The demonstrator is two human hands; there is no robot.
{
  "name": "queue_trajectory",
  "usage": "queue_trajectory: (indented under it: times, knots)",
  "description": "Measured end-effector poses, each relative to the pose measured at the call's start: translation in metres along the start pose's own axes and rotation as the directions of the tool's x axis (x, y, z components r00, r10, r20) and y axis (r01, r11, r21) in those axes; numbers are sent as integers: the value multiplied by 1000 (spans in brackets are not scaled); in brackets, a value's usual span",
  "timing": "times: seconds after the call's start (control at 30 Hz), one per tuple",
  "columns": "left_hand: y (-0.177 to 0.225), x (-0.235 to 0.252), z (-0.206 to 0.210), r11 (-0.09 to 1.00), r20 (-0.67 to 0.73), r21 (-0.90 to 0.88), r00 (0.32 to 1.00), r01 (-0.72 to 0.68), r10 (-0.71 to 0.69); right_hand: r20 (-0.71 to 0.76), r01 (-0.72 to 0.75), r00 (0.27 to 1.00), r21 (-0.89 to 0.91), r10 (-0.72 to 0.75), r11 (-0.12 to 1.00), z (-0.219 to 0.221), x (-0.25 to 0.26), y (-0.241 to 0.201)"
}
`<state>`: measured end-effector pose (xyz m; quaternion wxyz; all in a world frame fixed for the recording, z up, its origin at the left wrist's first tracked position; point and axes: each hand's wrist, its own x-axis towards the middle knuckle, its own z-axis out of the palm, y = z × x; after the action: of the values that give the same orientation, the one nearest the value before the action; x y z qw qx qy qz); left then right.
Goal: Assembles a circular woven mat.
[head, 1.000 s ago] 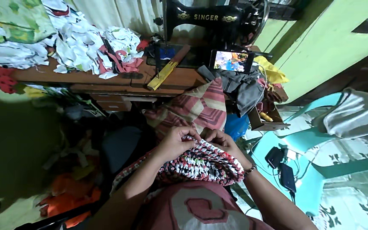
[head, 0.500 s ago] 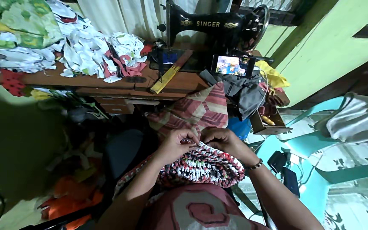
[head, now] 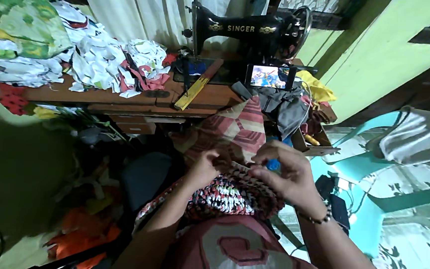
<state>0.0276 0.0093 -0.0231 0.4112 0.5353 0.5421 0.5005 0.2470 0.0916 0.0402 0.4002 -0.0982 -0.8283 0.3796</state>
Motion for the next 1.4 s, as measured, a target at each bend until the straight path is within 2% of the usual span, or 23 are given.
queue_trajectory:
  times: [0.07,0.13,0.2,0.27,0.4,0.47,0.57,0.67,0.73,0.9,1.3,1.4]
  knots:
    - [-4,0,-1,1000,23,-3,999,-23,23,6,19,1000,190,-21,982,18,-8,-13]
    - [-7,0,-3,998,28,-38,999,-44,45,50,-57,998,371,41,927,35,-18,-18]
    - [-12,0,-4,996,23,-28,996,-87,87,88,-132,991,435,103,891,47,-29,-14]
    - [-11,-2,-4,995,20,13,995,-97,96,68,-166,986,515,153,841,51,-38,-6]
    - [-1,-3,-2,1000,8,4,1000,14,-14,31,-177,972,743,231,645,35,-39,4]
    - [1,-4,-1,998,10,9,998,55,-55,-12,-188,948,785,319,590,25,-32,14]
    - [-2,-4,-1,999,13,10,999,36,-36,-53,-193,904,834,424,517,24,-25,51]
    - [-6,-3,0,998,6,40,999,48,-48,-41,-175,872,904,488,389,34,-26,92]
    - [-7,-3,1,996,10,80,999,42,-42,-22,-142,875,943,483,301,36,-29,104]
    - [-13,-2,1,997,15,77,999,-31,30,-10,-126,913,944,407,306,35,-32,108]
    - [-15,-3,2,996,14,47,997,-78,77,-13,-134,911,937,413,323,35,-32,106]
    - [-15,-4,2,995,12,42,996,-93,92,-3,-125,911,952,413,281,34,-30,102]
